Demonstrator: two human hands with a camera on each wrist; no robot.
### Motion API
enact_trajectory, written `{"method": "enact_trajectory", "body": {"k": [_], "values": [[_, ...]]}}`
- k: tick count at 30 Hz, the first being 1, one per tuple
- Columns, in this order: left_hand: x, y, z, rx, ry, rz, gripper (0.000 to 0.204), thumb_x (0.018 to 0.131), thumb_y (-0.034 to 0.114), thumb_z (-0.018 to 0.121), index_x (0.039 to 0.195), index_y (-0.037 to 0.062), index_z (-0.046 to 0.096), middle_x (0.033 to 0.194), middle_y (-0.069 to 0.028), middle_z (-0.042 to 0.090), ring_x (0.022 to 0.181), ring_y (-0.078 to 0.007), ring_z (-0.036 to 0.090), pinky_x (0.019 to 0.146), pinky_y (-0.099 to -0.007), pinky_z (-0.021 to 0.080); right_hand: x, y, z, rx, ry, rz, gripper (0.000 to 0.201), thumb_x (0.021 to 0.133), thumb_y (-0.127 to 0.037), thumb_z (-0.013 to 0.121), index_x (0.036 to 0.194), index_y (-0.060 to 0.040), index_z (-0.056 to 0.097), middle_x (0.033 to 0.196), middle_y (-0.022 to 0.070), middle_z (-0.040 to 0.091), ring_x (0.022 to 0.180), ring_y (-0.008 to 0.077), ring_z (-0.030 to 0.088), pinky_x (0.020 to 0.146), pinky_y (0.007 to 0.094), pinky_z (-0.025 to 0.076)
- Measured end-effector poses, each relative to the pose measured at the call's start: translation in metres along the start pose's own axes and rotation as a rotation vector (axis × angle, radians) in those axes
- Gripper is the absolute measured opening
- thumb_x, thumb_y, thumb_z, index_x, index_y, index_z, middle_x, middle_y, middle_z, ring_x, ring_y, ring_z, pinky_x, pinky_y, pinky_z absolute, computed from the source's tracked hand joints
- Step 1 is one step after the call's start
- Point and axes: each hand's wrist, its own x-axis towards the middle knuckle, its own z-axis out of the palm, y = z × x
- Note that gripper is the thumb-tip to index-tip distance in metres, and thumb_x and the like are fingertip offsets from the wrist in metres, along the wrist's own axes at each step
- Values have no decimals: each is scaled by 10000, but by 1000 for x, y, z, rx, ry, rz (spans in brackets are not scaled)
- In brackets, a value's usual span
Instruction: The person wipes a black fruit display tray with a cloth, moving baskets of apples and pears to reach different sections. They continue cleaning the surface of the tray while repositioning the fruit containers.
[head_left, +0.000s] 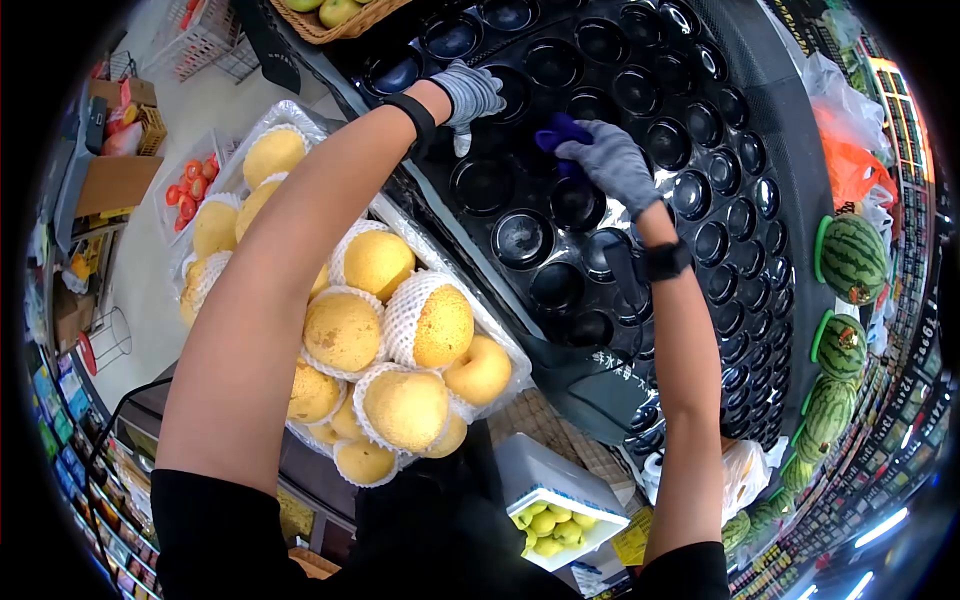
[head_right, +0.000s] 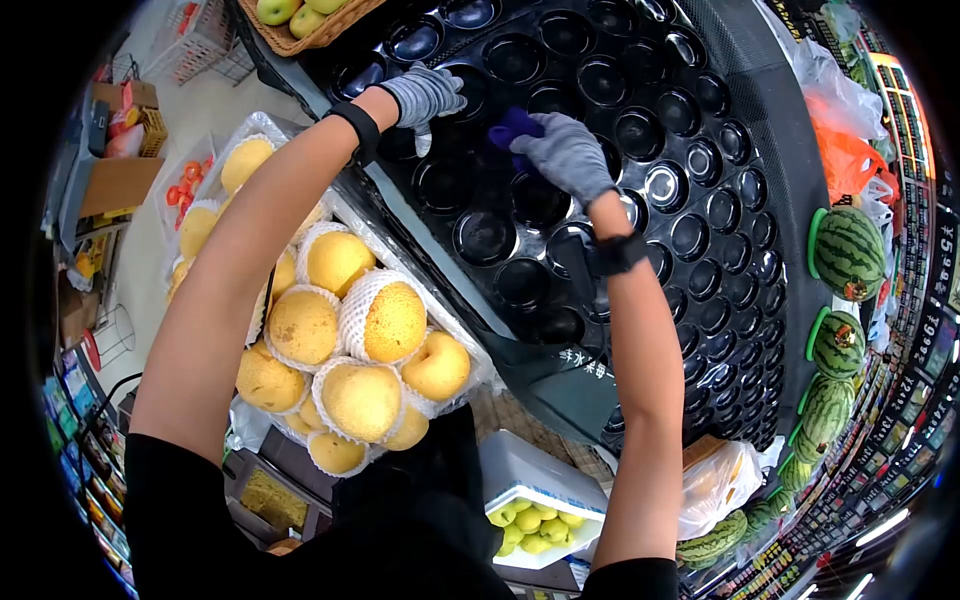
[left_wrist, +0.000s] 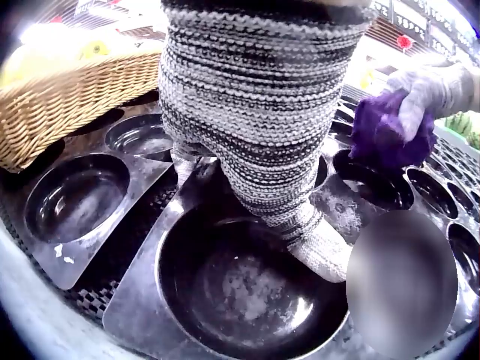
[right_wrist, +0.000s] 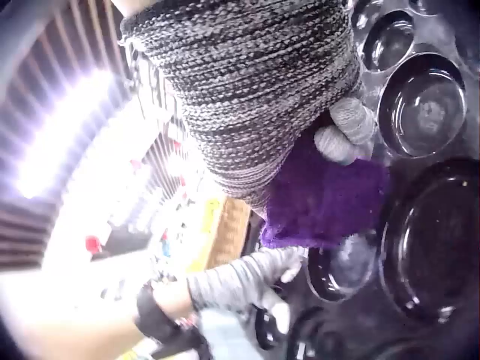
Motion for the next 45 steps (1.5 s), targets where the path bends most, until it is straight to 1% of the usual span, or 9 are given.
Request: {"method": "enact_trajectory", "body": {"k": [7,8,11,13,15,25,29,37,45], "values": [[3,-3,9,59,74,17,978,487,377,935,1352,131,551,1268,-103,574,1233,-318,541,882,-515,506,40,-18,55,-460,-147,-73,387,887,-376,556,1023,-58,730,1042,210,705,945,385,681,845,453,540],[7,-3,9,59,17,-3,1000,477,389,933,1361,128,544,1329,-110,553,1270,-318,515,914,-520,491,40,10,49,-424,-164,-315,354,909,-378,573,1003,-80,740,851,162,722,837,374,690,777,434,544],[3,-4,9,41,45,15,984,487,385,929,1353,118,547,1378,-121,531,1302,-320,491,940,-523,473,-47,-15,20,372,-265,-26,379,838,-369,721,1125,-122,701,881,151,666,846,326,674,758,433,542],[2,-1,9,21,28,-6,967,493,366,929,1342,99,551,1369,-142,535,1298,-328,489,970,-504,458,-90,-4,65,-202,109,-168,431,827,-316,739,1197,-107,665,1114,170,637,953,315,661,816,424,539],[-5,5,-6,13,-8,-31,1003,483,368,932,1361,86,536,1336,-160,544,1262,-329,514,1004,-466,448,-117,14,110,-472,-21,-171,430,826,-221,693,1233,-97,626,1178,155,606,1012,304,641,821,399,547],[3,-3,5,28,25,-2,957,517,271,931,1362,68,532,1410,-196,499,1302,-365,489,1028,-469,455,-100,7,106,-555,137,-42,170,858,-129,582,990,-54,659,1108,164,637,852,298,688,678,417,566],[7,-9,24,55,146,35,915,526,237,931,1337,58,545,1332,-172,542,1247,-354,523,995,-440,477,-121,14,59,-125,-384,173,463,828,-417,696,1091,-36,690,1092,197,689,973,334,674,818,424,540],[-2,2,-6,10,-2,2,933,472,366,943,1279,81,573,1355,-173,538,1260,-368,523,954,-519,473,-120,110,8,-537,711,300,375,862,-359,695,1146,-115,681,1079,146,657,983,337,660,829,433,541],[2,4,2,-2,-21,7,1056,468,382,934,1383,62,514,1429,-208,478,1319,-365,466,1045,-466,426,-84,161,-22,146,136,347,470,765,-311,757,1116,-4,693,988,136,726,930,231,686,851,355,527]]}}
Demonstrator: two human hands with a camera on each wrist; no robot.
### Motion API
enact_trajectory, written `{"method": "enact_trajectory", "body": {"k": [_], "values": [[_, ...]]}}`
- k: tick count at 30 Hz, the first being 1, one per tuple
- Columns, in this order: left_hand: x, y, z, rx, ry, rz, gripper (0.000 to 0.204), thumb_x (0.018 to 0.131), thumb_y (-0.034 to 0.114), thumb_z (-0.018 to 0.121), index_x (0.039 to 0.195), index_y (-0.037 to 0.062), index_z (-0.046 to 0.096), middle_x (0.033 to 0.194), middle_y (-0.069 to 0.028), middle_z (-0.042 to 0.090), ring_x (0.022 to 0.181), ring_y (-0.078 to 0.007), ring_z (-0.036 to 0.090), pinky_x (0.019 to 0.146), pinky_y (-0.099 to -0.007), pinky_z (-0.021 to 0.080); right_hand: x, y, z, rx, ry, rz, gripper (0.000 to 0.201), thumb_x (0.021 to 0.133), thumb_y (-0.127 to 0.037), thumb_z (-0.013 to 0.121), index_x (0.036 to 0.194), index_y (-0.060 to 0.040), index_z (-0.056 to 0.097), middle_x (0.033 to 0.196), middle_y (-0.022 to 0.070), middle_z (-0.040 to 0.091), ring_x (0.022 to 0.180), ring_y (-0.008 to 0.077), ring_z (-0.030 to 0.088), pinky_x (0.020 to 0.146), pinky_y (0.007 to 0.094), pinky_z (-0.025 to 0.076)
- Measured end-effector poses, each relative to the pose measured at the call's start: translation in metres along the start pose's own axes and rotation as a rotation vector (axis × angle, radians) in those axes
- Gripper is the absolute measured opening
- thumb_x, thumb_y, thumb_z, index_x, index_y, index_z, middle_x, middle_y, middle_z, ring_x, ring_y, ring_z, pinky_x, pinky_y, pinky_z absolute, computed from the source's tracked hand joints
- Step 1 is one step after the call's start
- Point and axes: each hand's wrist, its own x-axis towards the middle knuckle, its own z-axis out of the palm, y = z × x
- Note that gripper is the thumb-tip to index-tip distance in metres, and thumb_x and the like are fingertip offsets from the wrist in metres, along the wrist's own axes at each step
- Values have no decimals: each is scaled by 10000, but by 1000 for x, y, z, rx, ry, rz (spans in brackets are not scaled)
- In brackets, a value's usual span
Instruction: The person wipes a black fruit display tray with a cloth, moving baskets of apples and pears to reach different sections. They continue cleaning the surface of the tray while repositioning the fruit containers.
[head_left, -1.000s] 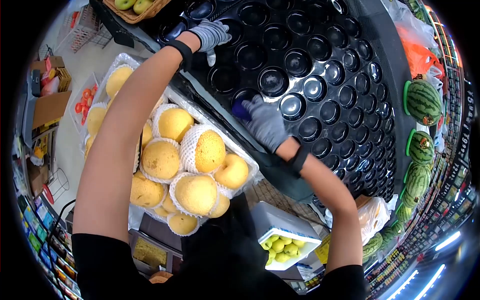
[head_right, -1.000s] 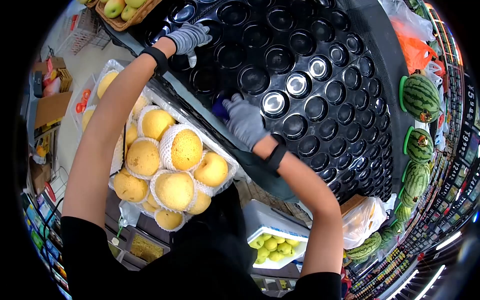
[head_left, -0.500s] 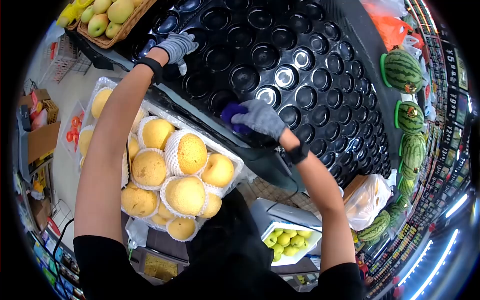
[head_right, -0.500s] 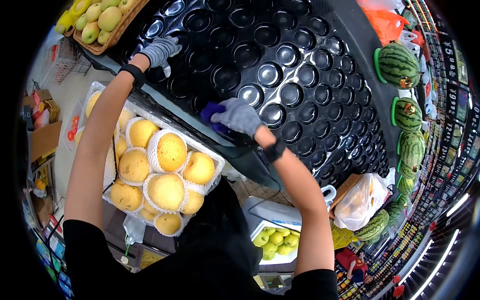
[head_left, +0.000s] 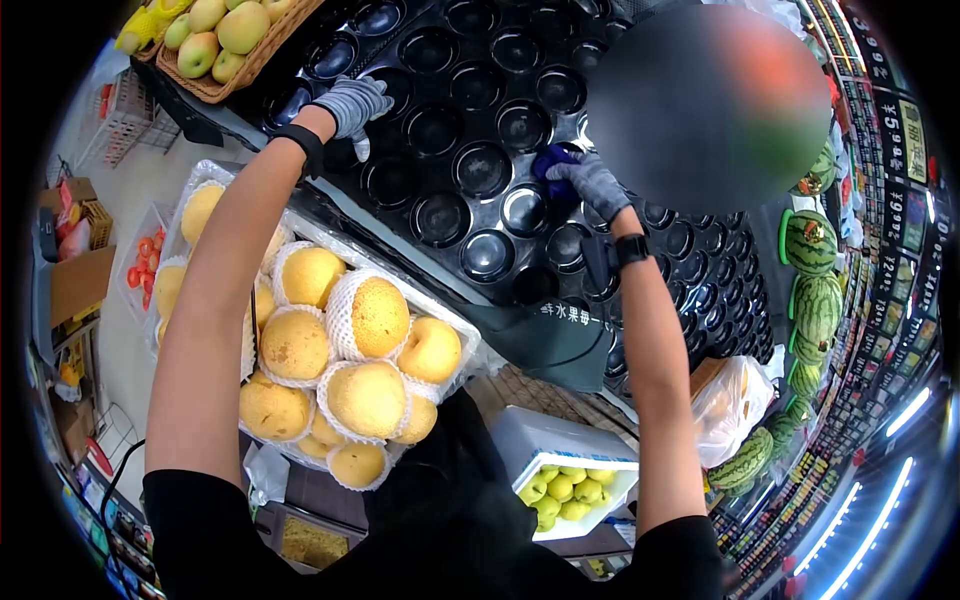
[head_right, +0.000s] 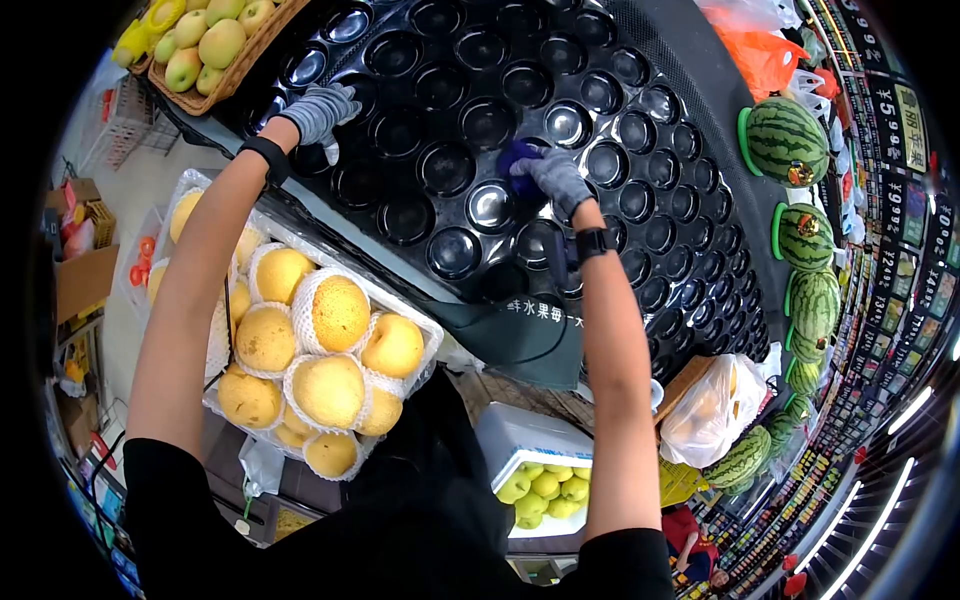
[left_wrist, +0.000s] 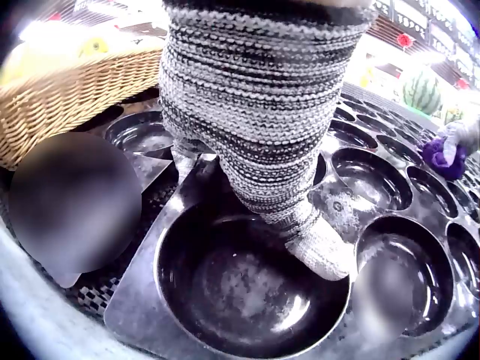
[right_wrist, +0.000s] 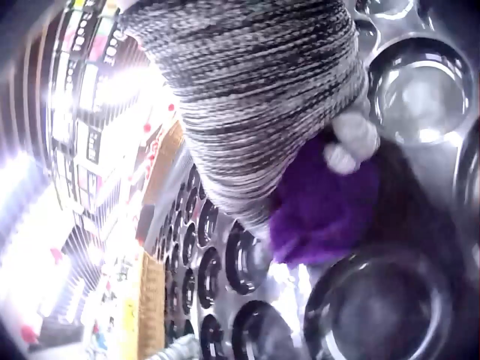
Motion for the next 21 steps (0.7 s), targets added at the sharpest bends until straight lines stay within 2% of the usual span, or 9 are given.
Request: {"method": "enact_trajectory", "body": {"k": [2,4,7,11,16,18,19,20,21], "values": [[-2,-3,-7,-9,-22,-4,1044,467,368,934,1376,61,521,1421,-204,484,1317,-360,468,1033,-455,437,-40,-24,-19,172,-270,44,444,753,-261,785,1108,-10,694,973,75,724,889,179,664,840,321,522],[-6,-1,-11,3,-11,-5,951,487,328,940,1318,64,561,1397,-188,509,1257,-364,520,981,-466,475,-83,-41,-2,142,-238,-276,429,780,-281,789,1120,-40,683,1022,77,715,888,218,678,821,343,533],[-9,1,-8,12,65,-2,935,496,288,939,1318,57,557,1379,-202,526,1225,-385,548,997,-469,472,-69,-35,20,-555,204,-265,486,832,-404,725,1216,-113,663,1056,151,685,988,308,666,852,384,540],[4,-8,8,66,89,9,935,496,267,933,1325,59,555,1377,-202,534,1229,-375,550,978,-451,488,-26,-38,45,-310,527,-367,401,817,-293,737,1184,-145,669,1143,143,621,978,335,649,831,410,545],[3,-7,6,55,27,5,1062,449,369,938,1373,57,519,1407,-198,512,1252,-360,531,983,-449,480,-73,-51,118,-490,128,-900,437,771,-215,703,1202,-162,653,1122,111,635,983,294,648,856,407,540],[0,-6,3,59,48,14,1068,451,368,938,1382,61,514,1418,-195,502,1254,-358,527,999,-446,470,-104,-69,132,-620,-242,-886,533,735,-166,716,1259,-172,617,1123,122,643,1022,308,635,865,394,536],[2,-7,5,50,33,3,1072,450,368,940,1385,62,515,1437,-196,483,1272,-353,508,1016,-443,459,-101,-75,122,-603,-275,-834,506,742,-169,702,1242,-158,625,1075,115,656,1013,309,638,877,397,533],[3,-8,7,53,28,-1,1062,459,355,940,1386,60,514,1436,-195,483,1273,-352,507,1016,-442,459,-75,-52,126,-670,24,-987,357,778,-209,659,1128,-142,648,901,110,625,833,269,652,731,389,549],[5,-10,7,57,24,-8,1052,467,341,939,1387,59,514,1435,-194,484,1274,-350,506,1016,-442,459,-65,-58,100,-557,172,-880,295,791,-195,662,1080,-136,651,940,114,640,784,288,658,676,398,551]]}}
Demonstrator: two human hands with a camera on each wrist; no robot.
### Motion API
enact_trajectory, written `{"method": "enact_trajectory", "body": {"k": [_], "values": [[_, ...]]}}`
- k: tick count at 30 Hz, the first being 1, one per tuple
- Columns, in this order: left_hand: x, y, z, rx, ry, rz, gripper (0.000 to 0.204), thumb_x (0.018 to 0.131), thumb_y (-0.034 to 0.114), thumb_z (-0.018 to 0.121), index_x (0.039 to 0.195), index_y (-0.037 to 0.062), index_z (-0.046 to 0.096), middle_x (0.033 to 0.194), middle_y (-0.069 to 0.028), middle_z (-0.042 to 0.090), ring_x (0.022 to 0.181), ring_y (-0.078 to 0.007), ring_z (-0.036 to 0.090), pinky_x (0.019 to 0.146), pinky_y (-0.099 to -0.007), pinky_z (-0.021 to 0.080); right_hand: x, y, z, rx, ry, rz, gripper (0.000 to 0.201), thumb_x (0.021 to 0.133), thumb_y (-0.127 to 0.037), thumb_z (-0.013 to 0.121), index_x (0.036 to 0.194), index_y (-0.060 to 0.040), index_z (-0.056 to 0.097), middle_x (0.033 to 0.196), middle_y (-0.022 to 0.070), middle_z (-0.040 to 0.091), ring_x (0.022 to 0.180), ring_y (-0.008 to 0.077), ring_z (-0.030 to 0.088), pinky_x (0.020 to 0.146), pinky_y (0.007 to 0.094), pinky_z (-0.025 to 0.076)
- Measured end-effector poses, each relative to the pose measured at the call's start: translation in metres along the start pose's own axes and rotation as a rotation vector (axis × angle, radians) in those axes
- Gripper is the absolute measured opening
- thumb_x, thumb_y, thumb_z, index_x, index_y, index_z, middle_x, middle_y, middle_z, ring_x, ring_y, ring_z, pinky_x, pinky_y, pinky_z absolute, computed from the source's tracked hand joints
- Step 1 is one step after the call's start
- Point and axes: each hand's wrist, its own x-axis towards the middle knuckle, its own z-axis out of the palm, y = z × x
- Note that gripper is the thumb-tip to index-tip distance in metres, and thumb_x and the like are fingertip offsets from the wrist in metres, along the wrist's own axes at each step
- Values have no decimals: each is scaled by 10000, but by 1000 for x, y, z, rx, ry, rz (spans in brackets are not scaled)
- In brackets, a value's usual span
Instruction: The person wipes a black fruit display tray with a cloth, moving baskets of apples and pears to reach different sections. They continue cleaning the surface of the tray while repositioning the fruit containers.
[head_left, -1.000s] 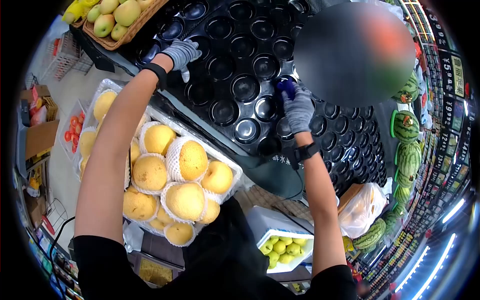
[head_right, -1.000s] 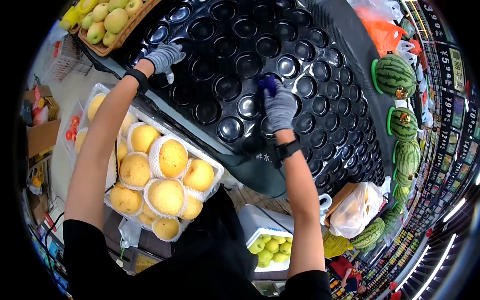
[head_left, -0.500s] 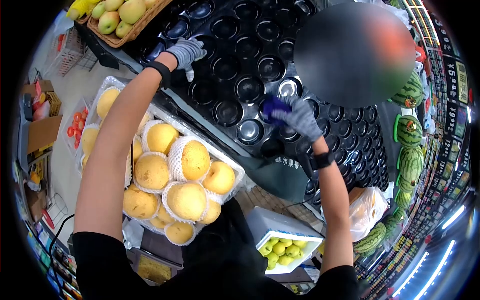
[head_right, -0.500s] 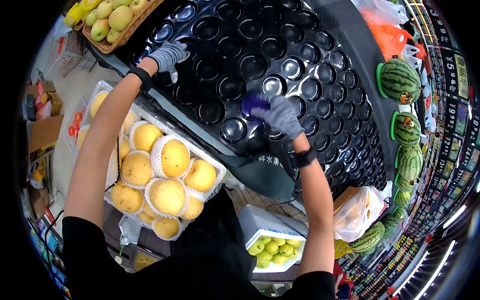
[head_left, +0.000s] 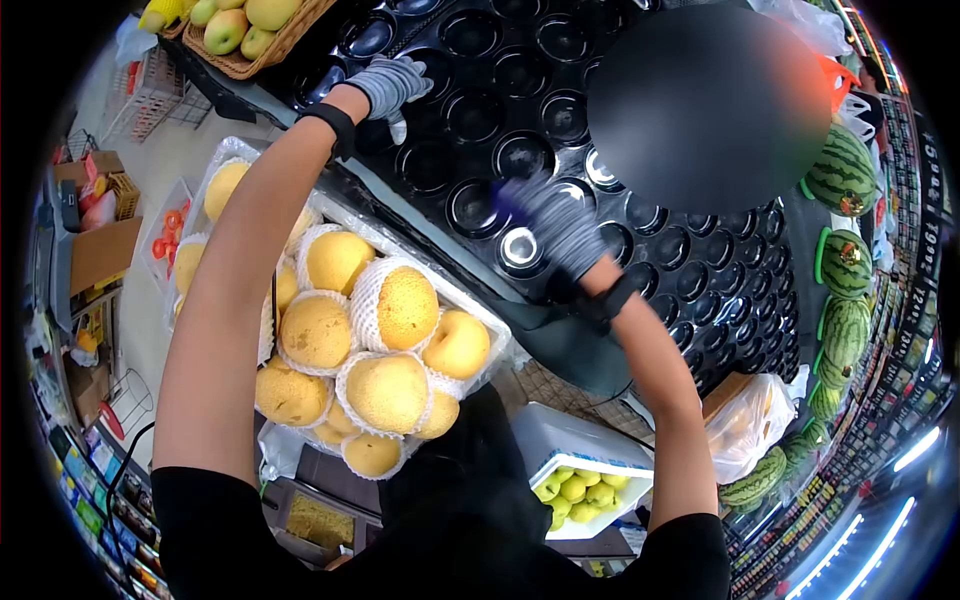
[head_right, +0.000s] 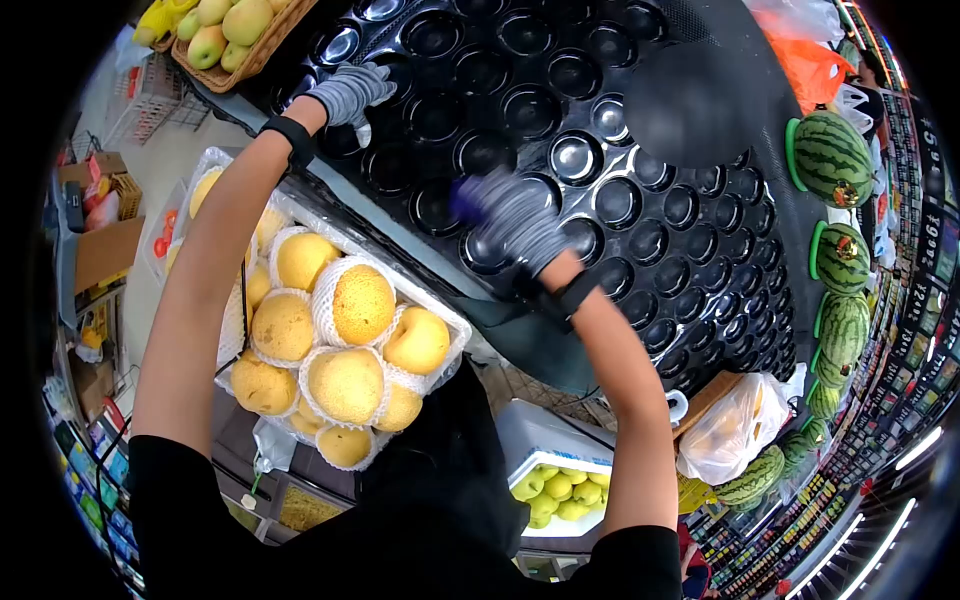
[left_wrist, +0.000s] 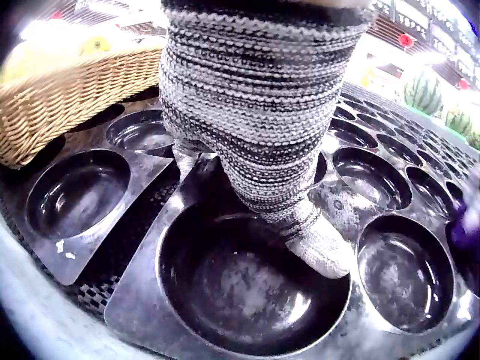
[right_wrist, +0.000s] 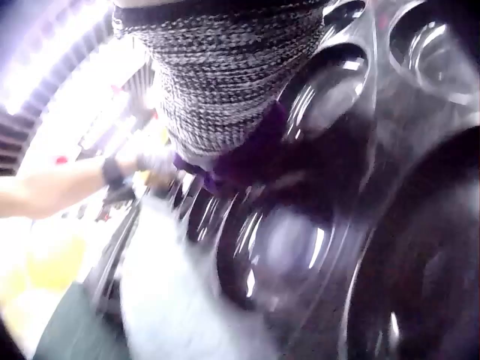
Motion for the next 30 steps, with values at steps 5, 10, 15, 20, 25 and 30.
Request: {"method": "enact_trajectory", "body": {"k": [5,10,15,20,25,30], "values": [[6,-4,11,38,37,14,1045,479,373,931,1381,49,515,1361,-178,524,1258,-340,521,998,-436,470,-10,-1,18,117,181,87,400,799,-218,685,1193,-160,643,1067,121,652,960,297,658,784,400,560],[-2,1,-1,18,12,-8,1084,478,407,927,1403,51,490,1424,-184,486,1316,-356,468,1034,-470,440,-6,-21,-1,16,-178,123,475,787,-174,672,1257,-153,608,1156,126,633,1034,294,639,825,394,560],[1,-2,3,0,-8,4,1098,471,425,922,1406,51,486,1461,-200,453,1342,-371,444,1062,-490,412,8,23,3,151,149,414,453,770,-150,679,1220,-161,634,1120,107,667,986,318,650,849,428,546],[-4,-2,4,-41,13,45,1064,492,418,910,1400,51,493,1445,-211,459,1341,-379,435,1068,-487,396,-11,21,11,-2,-68,-125,464,804,-138,639,1268,-149,621,1174,80,677,1022,266,651,852,400,545],[1,1,-7,-24,-90,-7,1077,460,435,926,1393,89,511,1428,-205,469,1332,-370,435,1087,-487,371,47,152,-34,-76,621,544,390,862,-224,680,1235,-138,607,1072,158,613,951,353,640,806,427,550],[0,8,-18,38,-120,5,1099,446,505,920,1366,65,512,1340,-196,507,1275,-368,478,1012,-520,426,56,150,-8,-297,595,488,397,790,-209,681,1180,-166,617,1043,143,617,882,311,634,745,441,538]]}}
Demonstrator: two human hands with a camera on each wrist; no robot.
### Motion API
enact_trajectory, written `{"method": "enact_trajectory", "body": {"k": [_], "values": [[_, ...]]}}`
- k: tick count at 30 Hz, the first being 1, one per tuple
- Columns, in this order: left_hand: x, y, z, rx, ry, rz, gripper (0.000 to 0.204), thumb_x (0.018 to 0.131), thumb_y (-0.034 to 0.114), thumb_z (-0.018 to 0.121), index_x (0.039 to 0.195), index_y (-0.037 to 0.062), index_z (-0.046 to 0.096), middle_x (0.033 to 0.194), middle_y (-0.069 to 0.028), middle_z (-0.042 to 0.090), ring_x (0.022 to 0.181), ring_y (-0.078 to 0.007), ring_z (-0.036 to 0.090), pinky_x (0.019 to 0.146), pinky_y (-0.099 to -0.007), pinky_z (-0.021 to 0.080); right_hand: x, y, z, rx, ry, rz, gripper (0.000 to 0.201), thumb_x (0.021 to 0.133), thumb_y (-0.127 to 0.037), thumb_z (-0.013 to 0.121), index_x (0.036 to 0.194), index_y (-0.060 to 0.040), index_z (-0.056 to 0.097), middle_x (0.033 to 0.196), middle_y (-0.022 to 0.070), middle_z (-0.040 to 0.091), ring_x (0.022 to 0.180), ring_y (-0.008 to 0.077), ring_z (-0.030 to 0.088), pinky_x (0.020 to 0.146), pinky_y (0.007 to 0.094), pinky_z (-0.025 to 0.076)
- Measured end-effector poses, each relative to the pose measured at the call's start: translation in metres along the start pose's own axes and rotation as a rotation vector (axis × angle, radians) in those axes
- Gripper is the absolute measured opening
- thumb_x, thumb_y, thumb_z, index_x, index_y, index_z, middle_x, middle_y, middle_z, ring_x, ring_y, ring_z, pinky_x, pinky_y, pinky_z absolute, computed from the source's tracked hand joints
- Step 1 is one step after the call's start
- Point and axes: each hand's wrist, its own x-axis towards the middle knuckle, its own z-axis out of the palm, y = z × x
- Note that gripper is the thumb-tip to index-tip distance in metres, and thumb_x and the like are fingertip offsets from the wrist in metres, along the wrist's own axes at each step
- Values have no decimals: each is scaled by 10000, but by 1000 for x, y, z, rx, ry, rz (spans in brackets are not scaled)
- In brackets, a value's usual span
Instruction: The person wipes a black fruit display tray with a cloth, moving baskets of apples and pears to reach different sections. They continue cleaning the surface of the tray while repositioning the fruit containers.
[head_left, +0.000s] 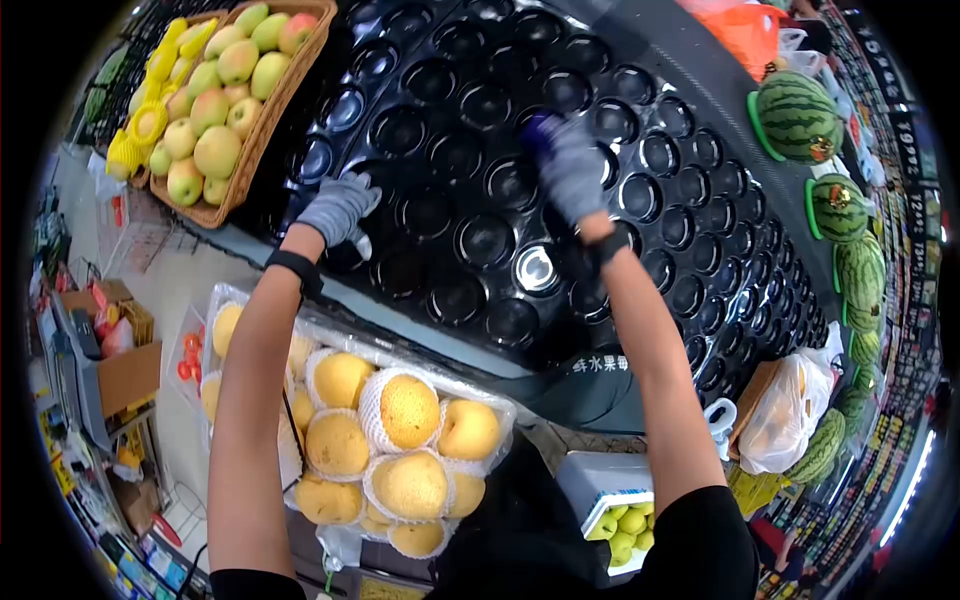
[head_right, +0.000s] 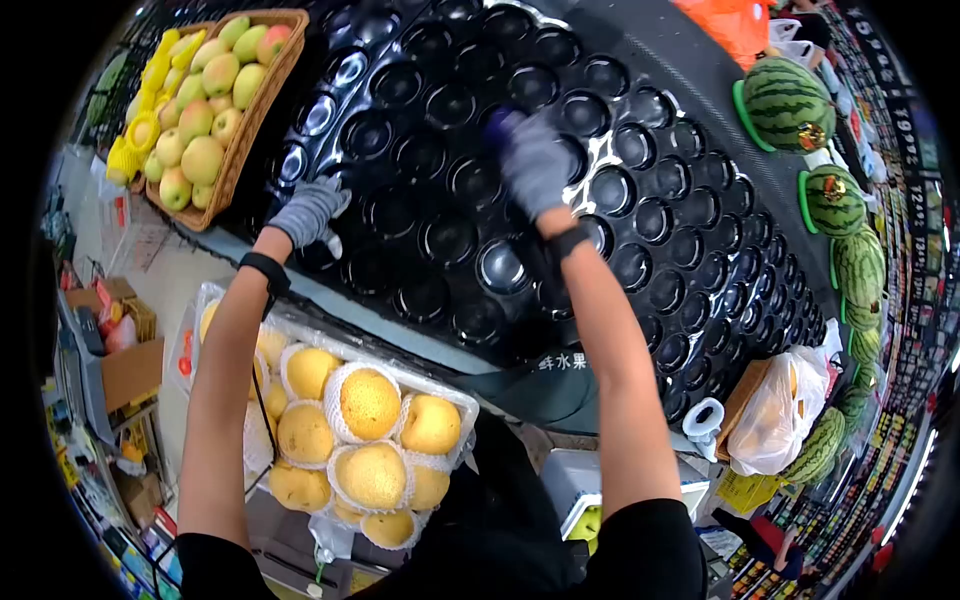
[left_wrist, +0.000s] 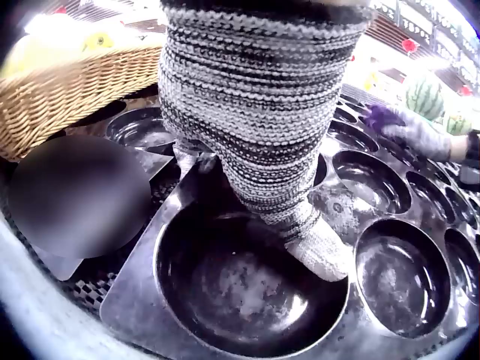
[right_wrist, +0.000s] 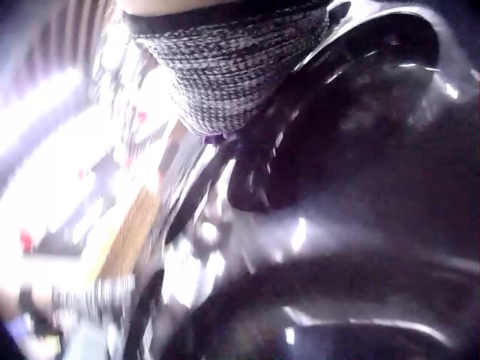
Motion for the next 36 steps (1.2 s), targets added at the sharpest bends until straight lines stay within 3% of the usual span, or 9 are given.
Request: {"method": "enact_trajectory", "body": {"k": [5,7,9,11,13,20,28,31,36], "values": [[-5,9,-19,-22,-134,-51,1039,542,510,894,1380,46,491,1413,-212,464,1295,-368,470,1030,-507,424,-28,-23,-62,231,-524,-271,569,751,-158,728,1302,-132,586,1185,161,595,1067,329,602,916,421,519],[-23,42,-58,-20,-197,-182,956,640,504,839,1368,0,479,1411,-238,457,1280,-378,480,1038,-505,421,-8,-10,-56,158,-457,-269,562,757,-169,727,1298,-120,584,1186,156,591,1053,335,603,907,421,518],[-7,72,-65,-258,-18,-278,843,763,498,725,1369,-26,465,1432,-267,433,1295,-399,467,1044,-507,421,13,12,-41,186,-292,-146,521,788,-191,715,1286,-109,586,1161,164,588,1051,349,588,917,445,492],[26,94,-48,-428,627,-237,764,849,494,620,1404,-1,448,1502,-262,357,1387,-404,365,1132,-536,311,35,36,-27,167,-186,219,503,804,-205,714,1282,-106,588,1148,177,589,1055,365,578,927,457,479],[64,123,-49,-103,870,-55,691,890,444,569,1433,38,432,1542,-232,307,1441,-387,270,1178,-574,173,69,62,-9,-33,15,207,441,854,-254,666,1264,-109,599,1135,182,598,1030,376,585,914,470,471],[90,120,-62,-168,802,2,716,859,389,559,1488,107,367,1528,-140,344,1455,-307,253,1211,-552,63,164,98,27,-176,119,360,351,839,-254,657,1157,-107,639,1042,173,631,954,361,617,816,471,511],[92,119,-63,-165,743,-4,728,830,365,570,1488,124,375,1529,-123,344,1456,-292,256,1216,-552,59,109,71,-47,-11,-496,-252,400,798,-218,723,1166,-89,633,1114,161,631,1035,328,642,868,434,535],[91,119,-65,-174,749,0,725,823,362,573,1483,129,382,1525,-121,350,1454,-291,260,1216,-551,65,141,74,-28,74,-406,126,343,808,-215,708,1119,-82,649,1119,165,639,1033,322,648,864,444,537],[94,117,-67,-186,749,1,728,806,329,566,1473,106,377,1499,-130,375,1435,-312,286,1215,-546,84,162,33,-39,-70,-820,-89,223,763,-179,628,878,-28,745,929,205,725,878,353,711,778,430,569]]}}
